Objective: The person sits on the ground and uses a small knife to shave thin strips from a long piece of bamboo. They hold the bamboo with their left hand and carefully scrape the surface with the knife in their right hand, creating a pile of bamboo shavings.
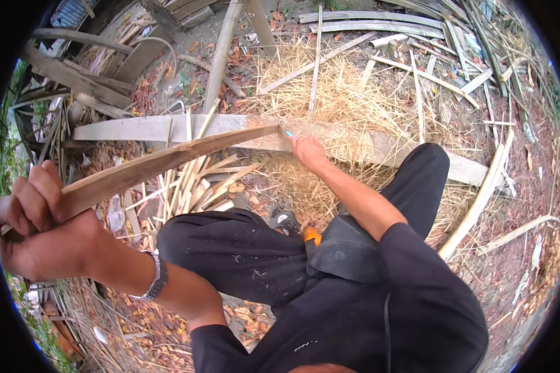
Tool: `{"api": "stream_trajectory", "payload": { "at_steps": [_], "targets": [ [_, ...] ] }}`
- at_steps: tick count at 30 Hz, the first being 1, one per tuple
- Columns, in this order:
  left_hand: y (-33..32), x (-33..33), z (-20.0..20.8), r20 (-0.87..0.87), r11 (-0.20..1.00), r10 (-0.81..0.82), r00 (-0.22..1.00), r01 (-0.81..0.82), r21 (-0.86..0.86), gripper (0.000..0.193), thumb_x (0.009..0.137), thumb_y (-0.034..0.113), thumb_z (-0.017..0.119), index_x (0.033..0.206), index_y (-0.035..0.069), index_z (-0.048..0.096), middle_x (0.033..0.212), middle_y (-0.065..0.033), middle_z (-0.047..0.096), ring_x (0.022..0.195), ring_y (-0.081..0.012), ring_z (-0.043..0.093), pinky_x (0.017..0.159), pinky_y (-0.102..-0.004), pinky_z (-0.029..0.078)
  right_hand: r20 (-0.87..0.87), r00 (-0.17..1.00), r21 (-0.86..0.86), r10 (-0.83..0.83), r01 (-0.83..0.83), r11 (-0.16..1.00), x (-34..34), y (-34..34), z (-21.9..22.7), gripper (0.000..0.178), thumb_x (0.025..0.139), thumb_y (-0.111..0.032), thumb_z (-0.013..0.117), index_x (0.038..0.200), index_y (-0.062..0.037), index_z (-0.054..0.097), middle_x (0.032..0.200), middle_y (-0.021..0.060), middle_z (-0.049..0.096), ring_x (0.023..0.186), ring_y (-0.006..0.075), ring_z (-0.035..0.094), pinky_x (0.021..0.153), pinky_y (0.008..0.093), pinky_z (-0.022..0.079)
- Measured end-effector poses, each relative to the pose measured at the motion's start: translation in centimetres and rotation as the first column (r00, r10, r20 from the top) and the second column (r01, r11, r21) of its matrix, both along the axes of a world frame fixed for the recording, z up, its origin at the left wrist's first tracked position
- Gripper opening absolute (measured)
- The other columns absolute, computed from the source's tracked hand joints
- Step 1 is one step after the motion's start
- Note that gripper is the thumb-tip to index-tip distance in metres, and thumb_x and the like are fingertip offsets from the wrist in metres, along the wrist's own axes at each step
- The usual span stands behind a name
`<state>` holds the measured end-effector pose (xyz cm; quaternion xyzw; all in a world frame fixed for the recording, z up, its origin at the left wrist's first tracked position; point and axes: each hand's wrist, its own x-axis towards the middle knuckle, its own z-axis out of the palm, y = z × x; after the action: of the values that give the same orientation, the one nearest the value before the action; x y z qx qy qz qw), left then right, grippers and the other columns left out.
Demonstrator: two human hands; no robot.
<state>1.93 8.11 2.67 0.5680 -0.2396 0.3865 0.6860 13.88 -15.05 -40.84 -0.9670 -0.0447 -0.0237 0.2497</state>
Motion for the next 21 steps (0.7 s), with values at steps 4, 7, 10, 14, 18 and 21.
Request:
{"api": "stream_trajectory", "payload": {
  "at_steps": [4,7,10,14,18,21],
  "targets": [
    [1.9,0.7,-0.7,-0.023,0.996,0.033,0.999,-0.035,-0.077,0.034,0.081,0.03,0.04,0.055,0.017,0.024,0.044,0.0013,0.018,0.042,-0.0102,0.016,0.05,-0.0254,0.022,-0.041,0.996,0.116,0.075,-0.07,0.991,0.7,-0.6,-0.2,0.055,0.097,-0.039,0.03,0.082,0.0065,0.058,0.072,0.026,0.061,0.069,0.0429,0.06,0.064,0.0482,0.05],
    [2.7,0.7,-0.7,-0.064,0.977,0.17,0.983,-0.177,-0.119,0.035,0.081,0.03,0.042,0.055,0.016,0.024,0.044,0.0014,0.018,0.042,-0.0103,0.016,0.05,-0.0251,0.022,-0.357,0.931,0.172,0.073,-0.011,0.985,0.9,1.1,5.6,0.053,0.097,-0.038,0.028,0.092,0.0033,0.061,0.089,0.0247,0.062,0.089,0.0404,0.059,0.079,0.0462,0.047],
    [-1.5,1.1,-0.7,-0.08,0.875,0.442,0.894,-0.449,-0.182,0.035,0.081,0.03,0.044,0.054,0.016,0.026,0.046,0.0016,0.019,0.042,-0.0102,0.019,0.056,-0.026,0.029,-0.127,0.992,0.209,0.002,0.024,0.978,-0.4,2.7,10.5,0.05,0.096,-0.037,0.031,0.091,0.002,0.061,0.087,0.0236,0.064,0.085,0.0377,0.061,0.075,0.0444,0.05],
    [3.6,0.7,0.1,-0.078,0.998,0.053,0.996,-0.055,-0.024,0.035,0.081,0.03,0.044,0.055,0.017,0.025,0.046,0.0016,0.018,0.042,-0.0108,0.02,0.057,-0.0267,0.034,-0.056,0.998,-0.088,-0.021,0.016,0.996,0.3,-0.8,-0.2,0.055,0.096,-0.041,0.03,0.088,0.0019,0.063,0.078,0.0281,0.061,0.077,0.038,0.063,0.07,0.0455,0.05],
    [2.0,1.3,-0.8,-0.121,0.96,0.254,0.96,-0.265,-0.091,0.032,0.079,0.029,0.042,0.056,0.017,0.024,0.047,0.0012,0.018,0.043,-0.011,0.018,0.056,-0.0261,0.033,-0.179,0.983,0.117,0.043,-0.022,0.993,-0.6,-2.1,-0.5,0.06,0.096,-0.043,0.027,0.081,0.0055,0.059,0.071,0.0256,0.06,0.067,0.0348,0.062,0.063,0.0437,0.05],
    [3.0,1.8,-1.3,-0.093,0.914,0.361,0.928,-0.372,-0.164,0.031,0.078,0.027,0.044,0.057,0.017,0.023,0.048,0.0013,0.018,0.043,-0.011,0.017,0.055,-0.0262,0.031,-0.601,0.799,0.358,0.023,0.243,0.902,-0.7,-3.7,1.6,0.06,0.096,-0.043,0.025,0.077,0.005,0.055,0.065,0.022,0.058,0.062,0.0328,0.059,0.062,0.0439,0.049]
  ]
}}
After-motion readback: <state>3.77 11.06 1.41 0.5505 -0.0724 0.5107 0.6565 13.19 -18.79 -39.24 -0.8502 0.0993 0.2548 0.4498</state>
